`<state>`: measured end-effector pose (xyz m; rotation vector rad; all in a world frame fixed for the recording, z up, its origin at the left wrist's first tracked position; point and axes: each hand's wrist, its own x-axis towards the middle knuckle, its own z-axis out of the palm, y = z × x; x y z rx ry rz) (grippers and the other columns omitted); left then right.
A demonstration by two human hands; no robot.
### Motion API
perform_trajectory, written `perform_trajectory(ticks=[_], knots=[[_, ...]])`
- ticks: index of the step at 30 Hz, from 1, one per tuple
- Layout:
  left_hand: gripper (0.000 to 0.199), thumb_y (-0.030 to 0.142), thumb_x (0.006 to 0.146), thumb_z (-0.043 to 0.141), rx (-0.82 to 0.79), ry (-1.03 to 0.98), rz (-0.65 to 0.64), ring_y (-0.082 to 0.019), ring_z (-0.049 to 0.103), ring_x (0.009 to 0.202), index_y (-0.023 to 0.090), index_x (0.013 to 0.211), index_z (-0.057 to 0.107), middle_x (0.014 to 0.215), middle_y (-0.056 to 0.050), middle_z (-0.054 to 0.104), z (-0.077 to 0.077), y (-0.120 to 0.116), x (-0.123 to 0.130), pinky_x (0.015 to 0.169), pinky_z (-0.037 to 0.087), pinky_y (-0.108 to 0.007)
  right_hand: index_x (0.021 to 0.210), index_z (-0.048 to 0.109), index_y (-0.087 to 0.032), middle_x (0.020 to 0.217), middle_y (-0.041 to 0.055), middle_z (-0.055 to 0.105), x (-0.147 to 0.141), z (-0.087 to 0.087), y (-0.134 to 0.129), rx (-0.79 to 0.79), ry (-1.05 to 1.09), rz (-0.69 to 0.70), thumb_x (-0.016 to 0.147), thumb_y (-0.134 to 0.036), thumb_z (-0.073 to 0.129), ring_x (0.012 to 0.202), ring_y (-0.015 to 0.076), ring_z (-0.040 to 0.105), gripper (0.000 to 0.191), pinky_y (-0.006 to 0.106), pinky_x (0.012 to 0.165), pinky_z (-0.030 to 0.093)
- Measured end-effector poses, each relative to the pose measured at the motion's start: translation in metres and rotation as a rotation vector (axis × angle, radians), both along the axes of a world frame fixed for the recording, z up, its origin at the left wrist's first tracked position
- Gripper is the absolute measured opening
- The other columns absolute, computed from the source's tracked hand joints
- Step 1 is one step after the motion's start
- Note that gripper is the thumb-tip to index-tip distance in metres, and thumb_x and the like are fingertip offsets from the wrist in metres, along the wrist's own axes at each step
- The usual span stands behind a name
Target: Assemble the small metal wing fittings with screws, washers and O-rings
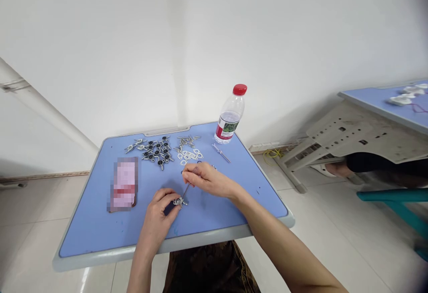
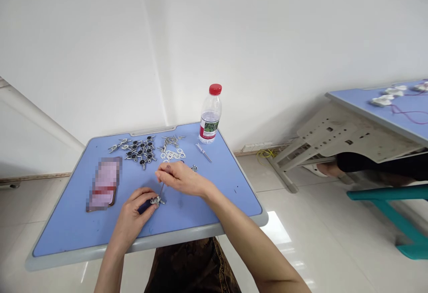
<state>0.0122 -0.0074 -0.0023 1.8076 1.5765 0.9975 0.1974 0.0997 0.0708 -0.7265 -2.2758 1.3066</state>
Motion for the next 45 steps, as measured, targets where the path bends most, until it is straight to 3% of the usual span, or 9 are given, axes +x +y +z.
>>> perform_trajectory(ticks=[6,12,16,20,23,26,33,40,45], knots=[[0.017,0.018,0.084,0.061,0.000,-0.017,0.010,-0.018,0.061,0.100,0.025,0.097,0.069,0.107,-0.004,0.063,-0.002,-0.001,0.000,0.090,0.050,-0.034,0.082,0.050,-0.017,0.066,-0.0050,0.045,0.009,0.016,-0.006,0.118,-0.083,0.151,0.098,-0.032,0.043,0.058,0.0080,0.038,0.023,0.021,0.056,0.031],[0.018,0.019,0.083,0.062,0.012,-0.026,0.016,-0.020,0.061,0.100,0.025,0.098,0.070,0.108,-0.004,0.064,-0.002,0.000,0.000,0.089,0.050,-0.035,0.073,0.052,-0.017,0.062,-0.0039,0.050,-0.005,-0.003,-0.011,0.327,0.011,-0.002,0.093,-0.035,0.053,0.055,0.0081,0.041,0.027,0.022,0.054,0.031],[0.020,0.018,0.084,0.061,0.011,-0.034,0.023,-0.019,0.062,0.099,0.025,0.101,0.069,0.107,-0.004,0.064,-0.001,0.000,0.001,0.088,0.051,-0.034,0.063,0.048,-0.017,0.067,-0.0007,0.052,-0.013,-0.009,-0.015,0.354,0.126,0.017,0.094,-0.033,0.051,0.059,0.0087,0.046,0.036,0.021,0.057,0.036],[0.019,0.018,0.084,0.061,0.010,-0.035,0.012,-0.020,0.061,0.102,0.025,0.100,0.069,0.109,-0.004,0.064,-0.002,0.000,0.001,0.091,0.050,-0.036,0.101,0.055,-0.017,0.069,-0.0029,0.056,-0.016,-0.007,-0.019,0.122,0.077,0.012,0.093,-0.020,0.047,0.055,0.0084,0.050,0.012,0.021,0.056,0.042],[0.019,0.018,0.084,0.061,0.015,-0.032,0.015,-0.020,0.061,0.103,0.026,0.100,0.070,0.109,-0.004,0.064,-0.002,0.000,0.001,0.091,0.050,-0.036,0.139,0.029,-0.019,0.066,-0.0062,0.056,-0.016,-0.009,-0.020,0.043,0.076,-0.011,0.090,-0.012,0.048,0.052,0.0093,0.052,0.053,0.023,0.057,0.046],[0.021,0.018,0.084,0.062,0.011,-0.035,0.020,-0.020,0.061,0.105,0.027,0.100,0.070,0.112,-0.004,0.064,-0.002,0.000,0.001,0.092,0.050,-0.036,0.149,0.012,-0.023,0.067,-0.0069,0.055,-0.017,-0.014,-0.021,0.091,0.138,0.007,0.090,-0.012,0.049,0.055,0.0100,0.054,0.070,0.024,0.061,0.049],[0.020,0.018,0.085,0.060,0.005,-0.023,0.006,-0.020,0.061,0.103,0.026,0.100,0.070,0.109,-0.004,0.064,0.000,0.001,0.001,0.092,0.049,-0.037,0.127,0.043,-0.021,0.071,-0.0044,0.053,-0.018,-0.017,-0.024,0.151,0.203,0.037,0.100,-0.026,0.035,0.052,0.0068,0.053,0.029,0.021,0.058,0.048],[0.016,0.020,0.085,0.061,0.028,-0.023,0.016,-0.021,0.061,0.100,0.023,0.098,0.070,0.107,-0.006,0.064,-0.001,0.000,0.001,0.093,0.050,-0.039,0.133,0.044,-0.019,0.092,0.0042,0.061,-0.006,-0.007,-0.016,0.352,0.212,0.060,0.102,-0.030,0.029,0.072,0.0095,0.059,0.036,0.024,0.071,0.049],[0.017,0.020,0.085,0.061,0.024,-0.019,0.016,-0.021,0.061,0.102,0.024,0.099,0.069,0.109,-0.006,0.064,-0.001,0.000,0.001,0.094,0.049,-0.040,0.127,0.051,-0.020,0.077,-0.0002,0.064,-0.009,-0.017,-0.015,0.513,0.257,0.020,0.100,-0.025,0.039,0.065,0.0089,0.057,0.030,0.020,0.063,0.046]])
